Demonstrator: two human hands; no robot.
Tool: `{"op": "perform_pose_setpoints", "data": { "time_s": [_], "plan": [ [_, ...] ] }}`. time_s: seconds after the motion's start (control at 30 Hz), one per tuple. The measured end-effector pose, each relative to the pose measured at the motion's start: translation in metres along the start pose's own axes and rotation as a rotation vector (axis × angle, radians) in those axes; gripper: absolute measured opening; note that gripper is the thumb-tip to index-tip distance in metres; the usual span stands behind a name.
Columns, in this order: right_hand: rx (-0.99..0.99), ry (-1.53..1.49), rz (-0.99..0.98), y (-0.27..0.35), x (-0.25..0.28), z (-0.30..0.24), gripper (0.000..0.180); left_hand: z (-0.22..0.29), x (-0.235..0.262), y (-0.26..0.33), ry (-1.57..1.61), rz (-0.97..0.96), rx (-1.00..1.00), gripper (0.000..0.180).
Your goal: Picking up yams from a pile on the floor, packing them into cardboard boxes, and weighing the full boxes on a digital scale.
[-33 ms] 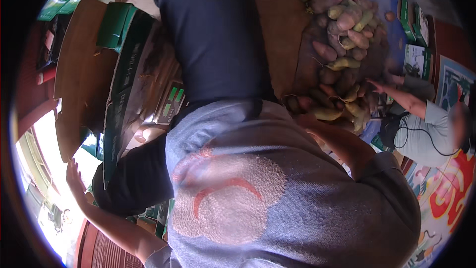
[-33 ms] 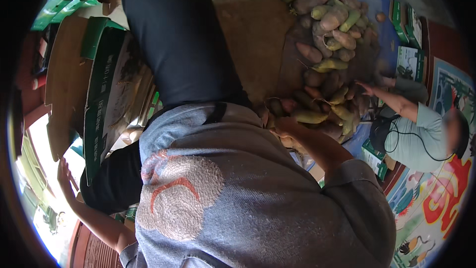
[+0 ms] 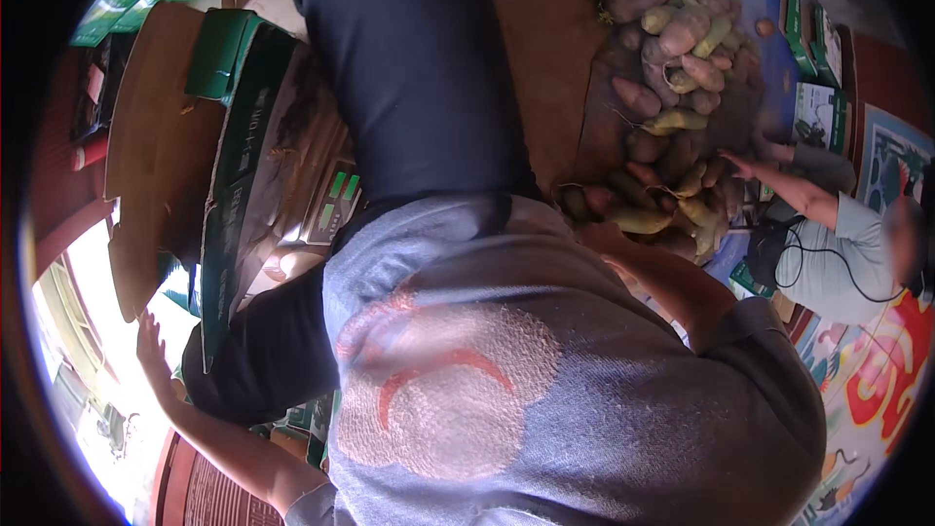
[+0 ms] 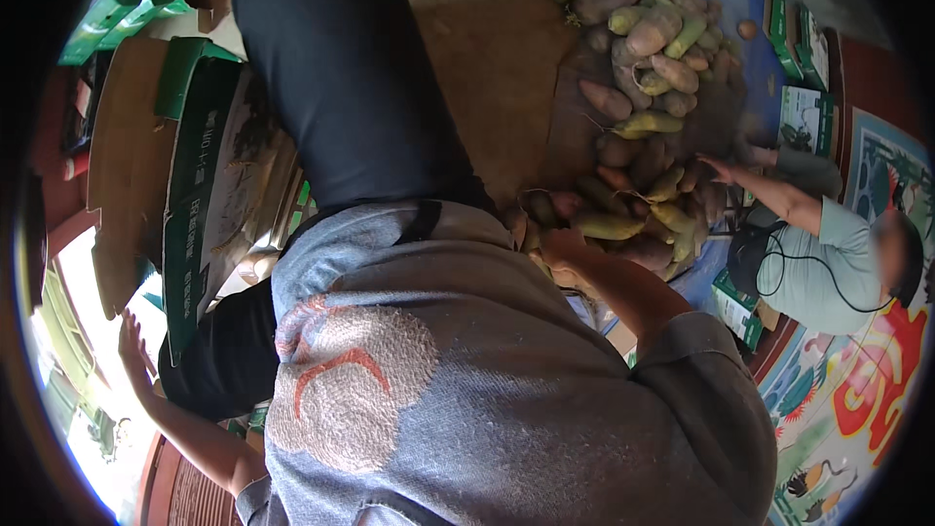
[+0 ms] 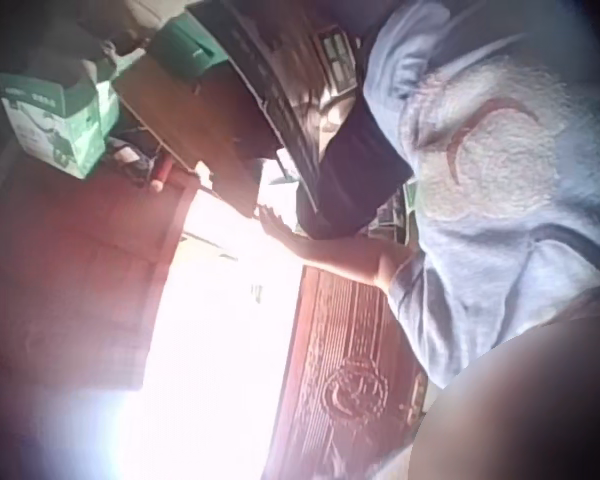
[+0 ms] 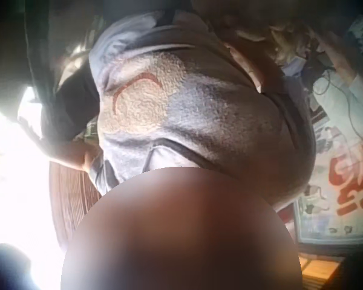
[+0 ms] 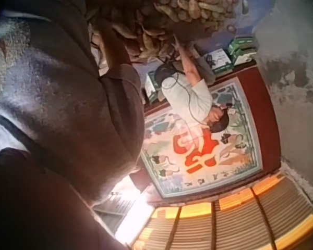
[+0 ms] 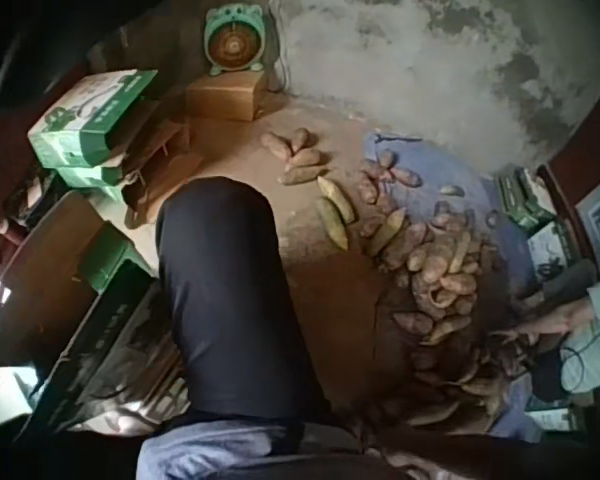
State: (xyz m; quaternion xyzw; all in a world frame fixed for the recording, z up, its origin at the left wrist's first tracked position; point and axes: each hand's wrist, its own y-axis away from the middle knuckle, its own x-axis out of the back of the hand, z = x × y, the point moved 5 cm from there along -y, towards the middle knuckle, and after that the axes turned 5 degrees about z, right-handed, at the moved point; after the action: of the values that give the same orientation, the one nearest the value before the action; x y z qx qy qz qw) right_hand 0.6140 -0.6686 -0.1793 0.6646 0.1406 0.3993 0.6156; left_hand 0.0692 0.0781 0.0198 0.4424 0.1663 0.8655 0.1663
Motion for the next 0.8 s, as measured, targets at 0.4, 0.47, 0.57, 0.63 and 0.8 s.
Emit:
{"op": "perform_pose_setpoints", "data": {
  "time_s": [0.4,0.47,0.57,0.63,0.8],
  "plan": [
    [-0.096,0.034,0.391,-0.021,0.032,0.12,0.07,-0.056,0.001,0.002,-0.047,-0.258,-0.099,0.061],
    [-0.17,-0.033,0.122,-0.016,-0.006,0.138,0.078,-0.034,-0.035,0.004,-0.049,-0.218,-0.049,0.061],
    [-0.039,-0.013,0.099,-0.013,0.002,0.12,0.077,-0.042,-0.016,0.018,-0.038,-0.168,0.046,0.058],
    [0.022,0.023,0.107,-0.006,0.012,0.112,0.074,-0.039,-0.016,0.026,-0.033,-0.142,0.061,0.057],
    [0.134,0.29,0.316,-0.027,-0.025,0.121,0.063,-0.034,-0.022,0.02,-0.041,-0.097,0.063,0.054]
  ]
}}
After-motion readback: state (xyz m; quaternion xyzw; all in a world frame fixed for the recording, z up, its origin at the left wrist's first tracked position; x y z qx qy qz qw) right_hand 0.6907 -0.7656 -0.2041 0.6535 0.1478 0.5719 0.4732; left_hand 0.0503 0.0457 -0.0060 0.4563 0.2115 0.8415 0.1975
